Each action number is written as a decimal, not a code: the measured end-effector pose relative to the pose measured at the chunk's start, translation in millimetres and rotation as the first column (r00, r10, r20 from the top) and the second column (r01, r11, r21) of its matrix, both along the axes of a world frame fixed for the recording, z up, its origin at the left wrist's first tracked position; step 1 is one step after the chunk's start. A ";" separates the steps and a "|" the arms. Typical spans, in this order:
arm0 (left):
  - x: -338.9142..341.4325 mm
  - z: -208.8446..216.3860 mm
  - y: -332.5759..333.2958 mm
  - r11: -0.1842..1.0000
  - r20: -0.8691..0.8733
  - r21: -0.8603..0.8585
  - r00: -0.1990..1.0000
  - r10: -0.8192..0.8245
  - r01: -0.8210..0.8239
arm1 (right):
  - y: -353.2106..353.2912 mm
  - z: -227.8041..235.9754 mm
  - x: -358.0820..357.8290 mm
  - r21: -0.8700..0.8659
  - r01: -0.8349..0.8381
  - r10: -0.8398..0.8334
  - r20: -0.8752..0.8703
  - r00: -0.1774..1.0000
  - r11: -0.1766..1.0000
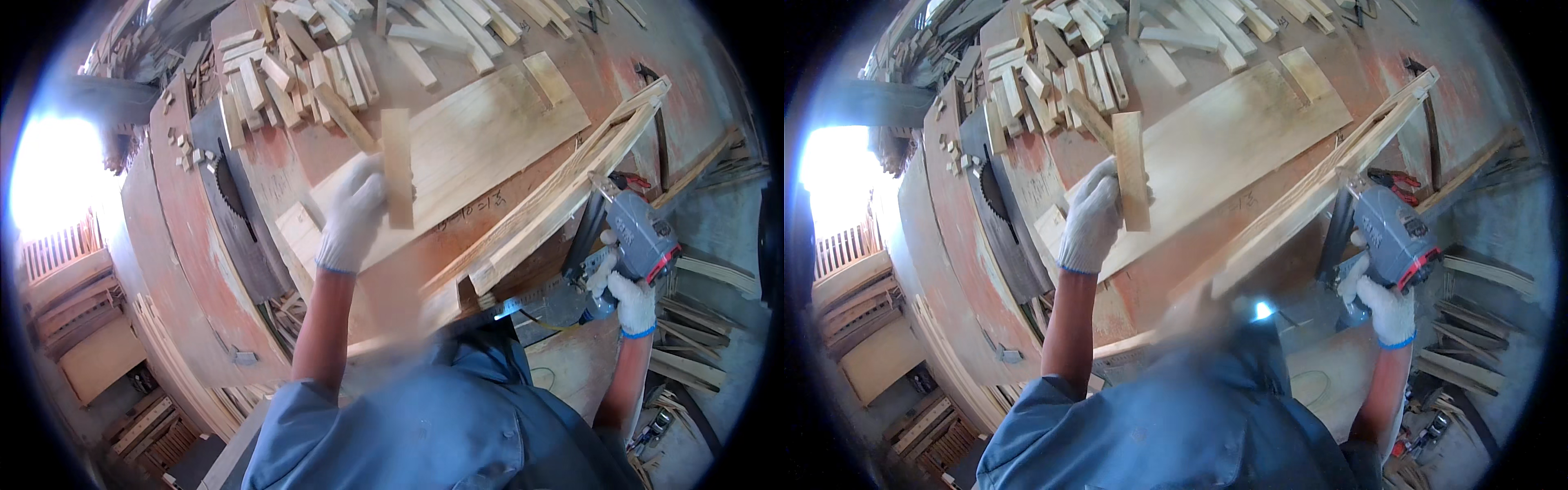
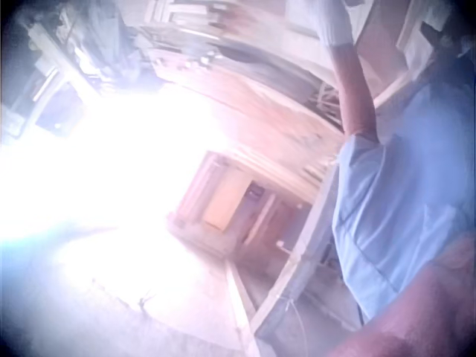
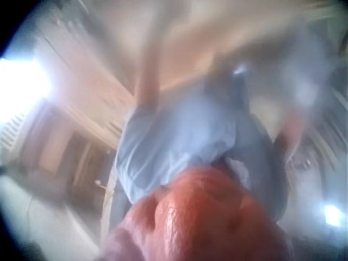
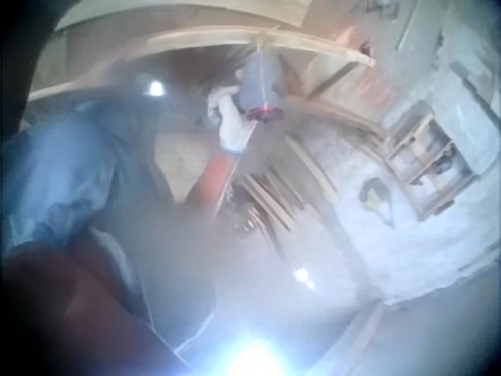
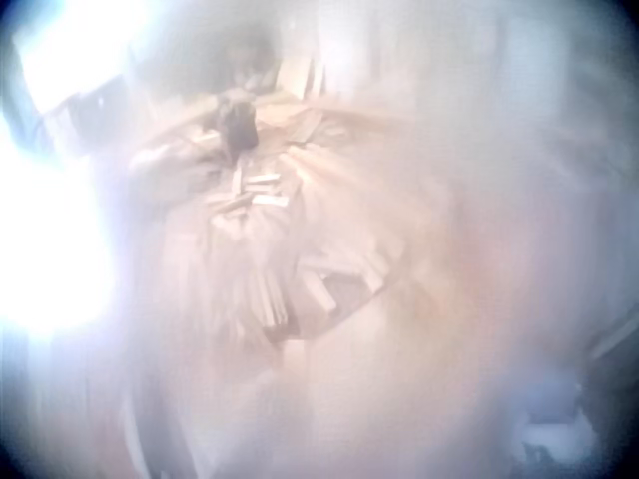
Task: The person assembles a wooden frame by placing small wooden pieces onto a larger board and securing them with a nail gun. They repeatedly pick up pieces, align them, and fasten them in place.
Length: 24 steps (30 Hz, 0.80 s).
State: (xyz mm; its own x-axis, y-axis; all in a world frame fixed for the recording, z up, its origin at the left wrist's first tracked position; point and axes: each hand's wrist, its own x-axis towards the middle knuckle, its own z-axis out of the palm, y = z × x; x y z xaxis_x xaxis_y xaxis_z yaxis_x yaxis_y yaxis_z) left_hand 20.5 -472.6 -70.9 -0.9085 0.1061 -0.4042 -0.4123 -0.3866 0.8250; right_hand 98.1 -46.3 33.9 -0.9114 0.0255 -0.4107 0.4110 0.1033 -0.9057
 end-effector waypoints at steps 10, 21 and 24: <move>31.6 -12.9 28.2 0.923 -0.053 -0.384 0.999 0.010 -0.030 | -11.8 6.9 -1.0 0.120 -0.034 0.036 -0.016 0.999 0.992; 114.0 23.6 59.3 0.858 -0.039 -0.471 0.967 -0.252 0.205 | -6.2 -10.1 -5.7 0.139 -0.093 0.102 -0.061 0.993 0.986; 118.2 21.9 49.7 0.893 -0.124 -0.392 0.949 -0.291 0.222 | -3.5 -16.6 -5.8 0.131 -0.133 0.143 -0.069 0.987 0.982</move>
